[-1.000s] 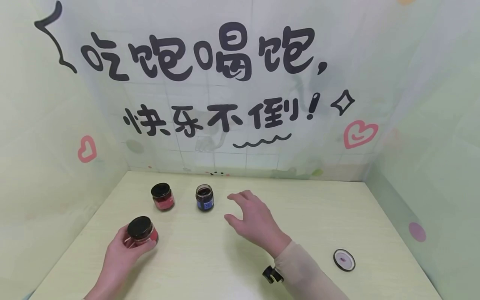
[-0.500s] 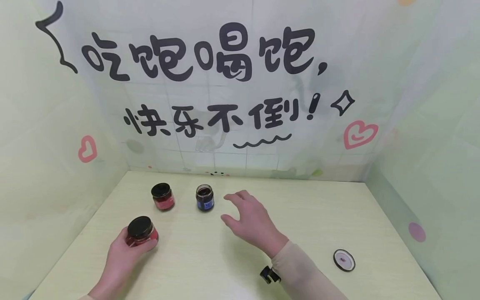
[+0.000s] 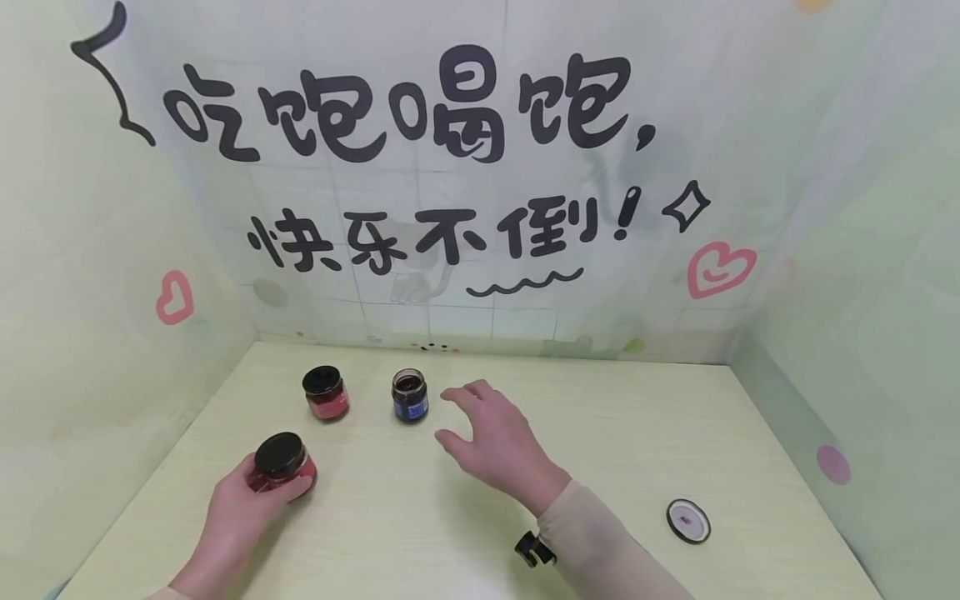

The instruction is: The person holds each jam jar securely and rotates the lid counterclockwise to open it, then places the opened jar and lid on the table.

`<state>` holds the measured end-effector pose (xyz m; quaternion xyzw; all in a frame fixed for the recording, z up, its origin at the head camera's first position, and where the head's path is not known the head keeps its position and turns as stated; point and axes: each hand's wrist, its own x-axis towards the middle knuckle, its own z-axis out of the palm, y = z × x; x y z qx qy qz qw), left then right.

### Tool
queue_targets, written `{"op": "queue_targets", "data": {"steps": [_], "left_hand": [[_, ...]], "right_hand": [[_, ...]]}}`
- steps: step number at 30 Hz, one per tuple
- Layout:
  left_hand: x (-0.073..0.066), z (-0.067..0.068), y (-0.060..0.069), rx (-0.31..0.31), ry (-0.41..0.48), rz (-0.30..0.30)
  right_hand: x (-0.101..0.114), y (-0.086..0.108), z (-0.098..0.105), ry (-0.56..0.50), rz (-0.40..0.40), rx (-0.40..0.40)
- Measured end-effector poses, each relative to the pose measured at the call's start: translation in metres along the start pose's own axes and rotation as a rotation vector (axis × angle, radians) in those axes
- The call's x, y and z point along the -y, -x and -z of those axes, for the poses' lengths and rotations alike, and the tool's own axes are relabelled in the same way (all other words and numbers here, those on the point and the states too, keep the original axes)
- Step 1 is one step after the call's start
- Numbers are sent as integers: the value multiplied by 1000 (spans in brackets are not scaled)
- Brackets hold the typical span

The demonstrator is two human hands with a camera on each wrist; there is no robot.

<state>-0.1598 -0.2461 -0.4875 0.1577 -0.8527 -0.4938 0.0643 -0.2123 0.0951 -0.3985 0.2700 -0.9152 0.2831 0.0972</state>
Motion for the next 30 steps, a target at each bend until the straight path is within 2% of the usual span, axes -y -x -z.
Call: {"op": "queue_targets", "data": {"steps": [7,22,30], "left_hand": [[-2,2,0,12,12,11],[-10,0,6,27,33,50],[-19,-1,9,0,18,17]], "right_hand": [[1,-1,0,-10,30,-21],[3,-2,-4,-6,30,0],[6,-4,-4,-22,22,15]]}}
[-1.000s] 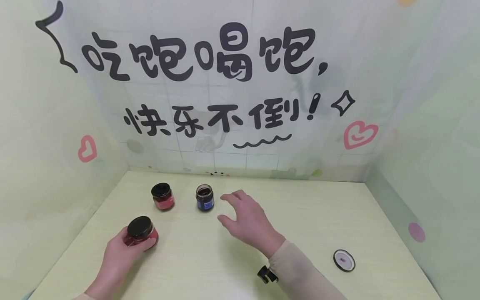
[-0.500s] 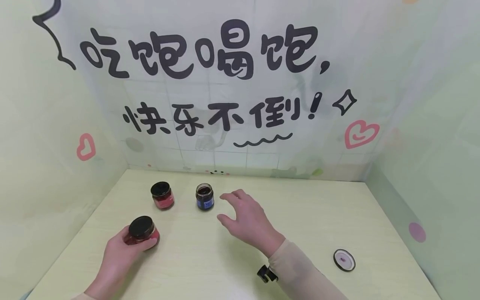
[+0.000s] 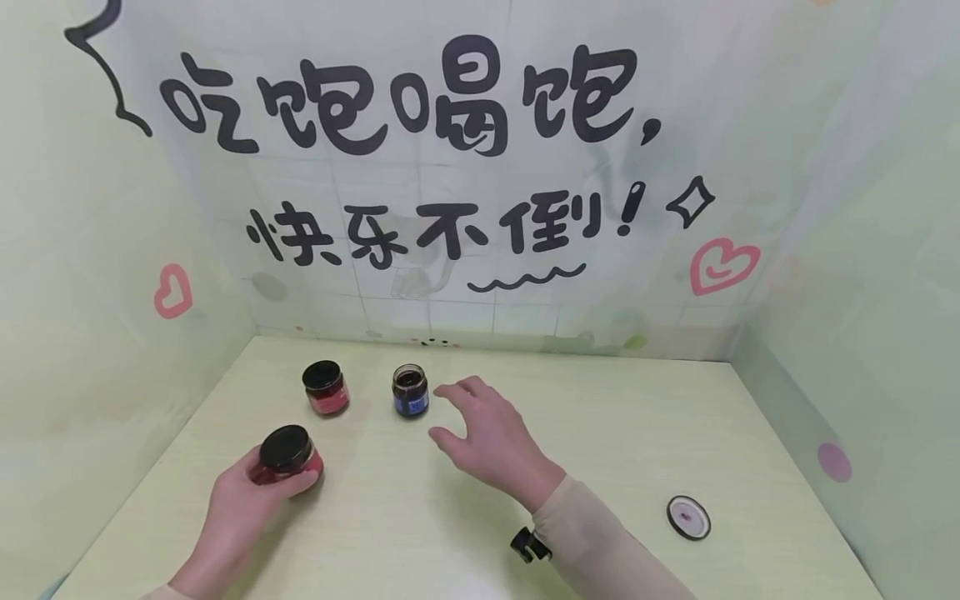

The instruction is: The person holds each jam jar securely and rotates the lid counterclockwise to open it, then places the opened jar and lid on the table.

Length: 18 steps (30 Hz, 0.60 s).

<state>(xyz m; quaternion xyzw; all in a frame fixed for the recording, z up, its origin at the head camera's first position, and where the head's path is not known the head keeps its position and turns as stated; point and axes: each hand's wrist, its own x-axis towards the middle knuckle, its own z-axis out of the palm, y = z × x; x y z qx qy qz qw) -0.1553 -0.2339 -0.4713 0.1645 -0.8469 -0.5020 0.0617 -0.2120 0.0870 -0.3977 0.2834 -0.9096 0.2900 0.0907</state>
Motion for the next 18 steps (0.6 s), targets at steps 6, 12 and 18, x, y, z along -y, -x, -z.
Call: {"op": "queue_targets", "data": {"steps": [6,12,18], "left_hand": [[-4,-3,1,6,3,-3],[-8,-5,5,15,-5,3],[-13,-8,8,12,-37,-6]], "right_hand": [[1,-1,1,-1,-15,6],[2,0,3,-5,-19,-1],[1,0,3,-18,-24,-1]]}}
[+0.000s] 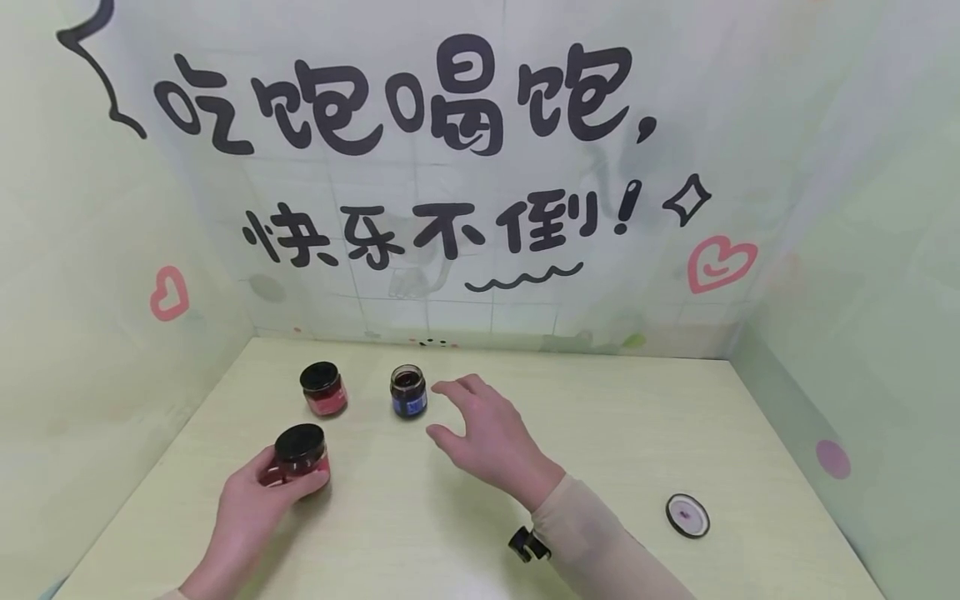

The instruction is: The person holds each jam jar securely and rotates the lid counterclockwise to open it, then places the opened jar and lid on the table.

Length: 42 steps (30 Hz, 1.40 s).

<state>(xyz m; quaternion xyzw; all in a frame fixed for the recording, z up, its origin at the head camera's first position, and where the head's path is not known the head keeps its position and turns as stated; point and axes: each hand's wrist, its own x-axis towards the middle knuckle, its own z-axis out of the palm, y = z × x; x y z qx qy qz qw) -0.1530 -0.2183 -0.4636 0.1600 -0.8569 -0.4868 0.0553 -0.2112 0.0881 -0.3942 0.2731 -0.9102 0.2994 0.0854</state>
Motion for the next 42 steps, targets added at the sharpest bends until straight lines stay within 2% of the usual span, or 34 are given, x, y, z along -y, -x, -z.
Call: {"op": "queue_targets", "data": {"steps": [16,25,33,42], "left_hand": [[-4,-4,3,1,-6,1],[-9,-10,7,1,9,-30],[-15,-17,12,5,21,-82],[-23,-23,19,12,12,-99]], "right_hand": [[0,-1,-1,-9,13,-11],[0,0,-4,-14,6,-5],[2,0,-5,-21,13,3],[5,1,-7,-32,29,-3]]}}
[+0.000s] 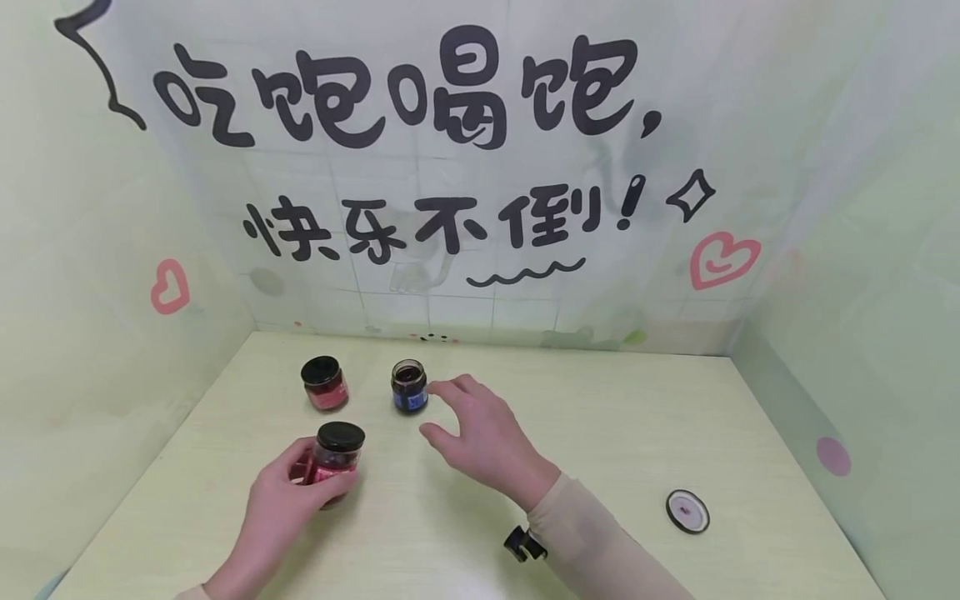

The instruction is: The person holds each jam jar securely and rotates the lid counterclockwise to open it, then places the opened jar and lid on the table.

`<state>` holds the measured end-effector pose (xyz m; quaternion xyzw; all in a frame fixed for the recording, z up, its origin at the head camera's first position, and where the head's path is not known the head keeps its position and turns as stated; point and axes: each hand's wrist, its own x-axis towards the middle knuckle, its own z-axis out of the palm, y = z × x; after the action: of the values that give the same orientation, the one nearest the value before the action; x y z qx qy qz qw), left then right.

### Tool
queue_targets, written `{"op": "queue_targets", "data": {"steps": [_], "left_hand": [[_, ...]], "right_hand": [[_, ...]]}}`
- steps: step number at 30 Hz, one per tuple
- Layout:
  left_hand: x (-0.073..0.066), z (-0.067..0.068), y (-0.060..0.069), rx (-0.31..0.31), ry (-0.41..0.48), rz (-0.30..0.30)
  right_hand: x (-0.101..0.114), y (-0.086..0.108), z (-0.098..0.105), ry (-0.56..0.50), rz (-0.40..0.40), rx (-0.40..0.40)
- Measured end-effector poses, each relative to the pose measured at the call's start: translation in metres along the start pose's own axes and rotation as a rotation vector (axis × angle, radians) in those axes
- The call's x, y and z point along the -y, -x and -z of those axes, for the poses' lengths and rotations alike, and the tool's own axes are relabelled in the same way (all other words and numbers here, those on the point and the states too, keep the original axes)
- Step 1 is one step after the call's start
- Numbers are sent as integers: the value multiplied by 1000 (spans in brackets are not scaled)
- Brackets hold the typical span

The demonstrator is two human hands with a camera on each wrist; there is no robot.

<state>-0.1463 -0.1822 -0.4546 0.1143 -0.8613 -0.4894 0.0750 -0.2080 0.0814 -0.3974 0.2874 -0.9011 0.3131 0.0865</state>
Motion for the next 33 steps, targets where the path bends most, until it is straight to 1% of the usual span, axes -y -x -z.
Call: {"op": "queue_targets", "data": {"steps": [4,8,12,22,28,33], "left_hand": [[-3,-2,1,8,6,-4],[-6,-4,2,6,1,-27],[-7,-6,3,6,3,-46],[-12,-13,9,36,8,-71],[-18,-15,13,54,22,-74],[-21,-18,15,59,21,-86]], "right_hand": [[1,-1,0,6,12,-5],[3,-1,0,-3,13,-5],[6,-1,1,-21,9,-2],[14,0,0,-76,24,-1],[18,0,1,-128,10,30],[21,1,2,-162,17,48]]}}
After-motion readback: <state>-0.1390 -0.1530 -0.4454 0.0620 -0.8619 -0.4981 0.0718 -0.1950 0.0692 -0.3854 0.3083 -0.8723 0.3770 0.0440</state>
